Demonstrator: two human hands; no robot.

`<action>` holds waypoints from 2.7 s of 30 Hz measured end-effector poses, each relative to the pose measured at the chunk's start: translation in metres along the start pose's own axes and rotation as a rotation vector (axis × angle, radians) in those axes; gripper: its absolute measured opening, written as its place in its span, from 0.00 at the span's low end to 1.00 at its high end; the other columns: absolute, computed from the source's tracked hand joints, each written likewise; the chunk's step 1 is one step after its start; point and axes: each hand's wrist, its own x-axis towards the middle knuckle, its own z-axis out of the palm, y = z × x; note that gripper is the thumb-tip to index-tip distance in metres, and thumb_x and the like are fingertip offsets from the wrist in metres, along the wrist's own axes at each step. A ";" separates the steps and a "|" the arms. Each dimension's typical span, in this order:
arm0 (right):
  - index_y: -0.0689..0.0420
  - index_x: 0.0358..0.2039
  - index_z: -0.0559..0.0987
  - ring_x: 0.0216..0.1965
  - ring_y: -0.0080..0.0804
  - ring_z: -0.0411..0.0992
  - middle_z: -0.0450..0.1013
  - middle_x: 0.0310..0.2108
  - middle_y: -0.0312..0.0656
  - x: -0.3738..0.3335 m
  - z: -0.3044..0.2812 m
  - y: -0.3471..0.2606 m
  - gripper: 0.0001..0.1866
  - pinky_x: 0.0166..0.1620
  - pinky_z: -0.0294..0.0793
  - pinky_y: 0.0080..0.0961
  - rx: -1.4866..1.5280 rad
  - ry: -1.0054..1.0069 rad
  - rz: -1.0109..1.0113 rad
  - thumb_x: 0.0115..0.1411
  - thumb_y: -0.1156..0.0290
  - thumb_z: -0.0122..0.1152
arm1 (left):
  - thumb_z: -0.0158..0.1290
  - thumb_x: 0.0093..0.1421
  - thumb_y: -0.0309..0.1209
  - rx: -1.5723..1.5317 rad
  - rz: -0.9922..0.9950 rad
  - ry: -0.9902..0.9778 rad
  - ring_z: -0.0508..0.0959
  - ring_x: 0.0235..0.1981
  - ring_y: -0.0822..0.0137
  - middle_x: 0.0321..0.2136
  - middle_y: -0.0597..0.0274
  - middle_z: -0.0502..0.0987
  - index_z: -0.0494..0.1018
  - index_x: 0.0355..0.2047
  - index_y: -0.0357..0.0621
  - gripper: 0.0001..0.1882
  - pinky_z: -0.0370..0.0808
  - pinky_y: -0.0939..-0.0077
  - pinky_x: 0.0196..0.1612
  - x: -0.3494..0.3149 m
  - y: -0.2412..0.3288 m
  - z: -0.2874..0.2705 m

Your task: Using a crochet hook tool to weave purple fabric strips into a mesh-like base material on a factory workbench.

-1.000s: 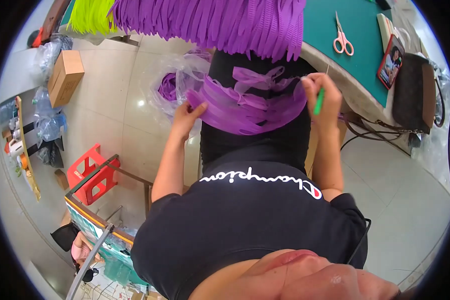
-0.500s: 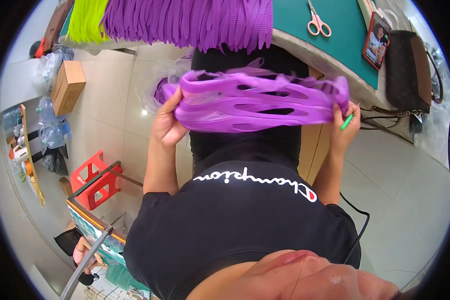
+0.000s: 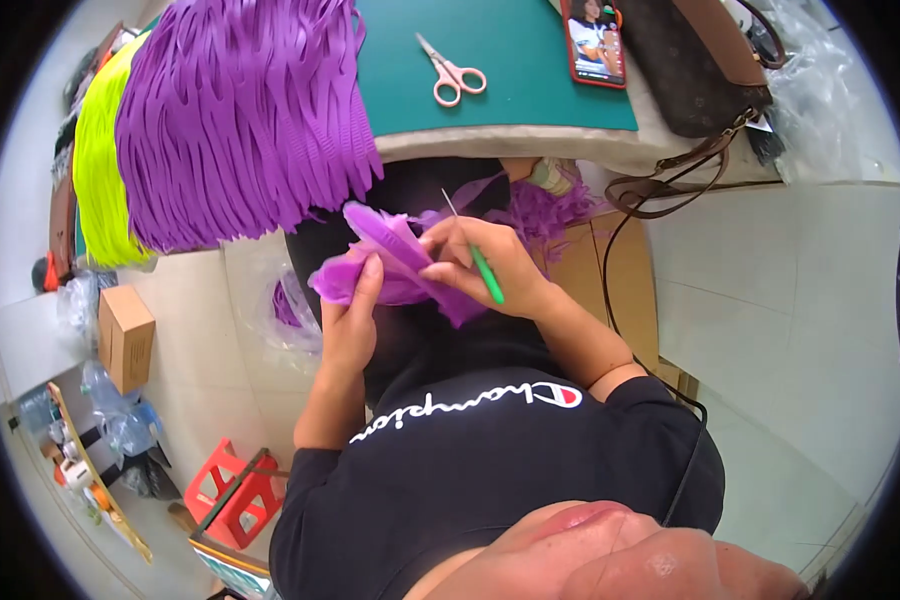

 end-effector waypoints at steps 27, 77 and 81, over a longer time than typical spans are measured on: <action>0.53 0.23 0.59 0.28 0.17 0.61 0.70 0.31 0.38 -0.007 -0.023 0.011 0.19 0.31 0.62 0.14 0.316 0.147 0.284 0.53 0.78 0.65 | 0.63 0.50 0.32 -0.349 -0.549 -0.364 0.76 0.43 0.64 0.42 0.54 0.74 0.64 0.52 0.36 0.30 0.73 0.68 0.47 0.035 -0.004 0.032; 0.64 0.34 0.76 0.31 0.29 0.75 0.76 0.31 0.45 -0.004 -0.117 0.041 0.05 0.37 0.76 0.25 -0.197 0.824 0.115 0.62 0.75 0.55 | 0.63 0.51 0.28 -0.088 -0.518 -0.536 0.73 0.22 0.78 0.24 0.66 0.76 0.75 0.31 0.40 0.09 0.67 0.84 0.23 0.021 -0.010 0.009; 0.63 0.35 0.73 0.26 0.27 0.73 0.74 0.27 0.43 -0.018 -0.079 0.025 0.05 0.33 0.75 0.24 0.439 0.319 0.250 0.63 0.74 0.54 | 0.60 0.55 0.28 -0.173 -0.367 -0.130 0.74 0.22 0.77 0.24 0.64 0.77 0.74 0.31 0.38 0.08 0.68 0.84 0.24 0.026 -0.005 0.030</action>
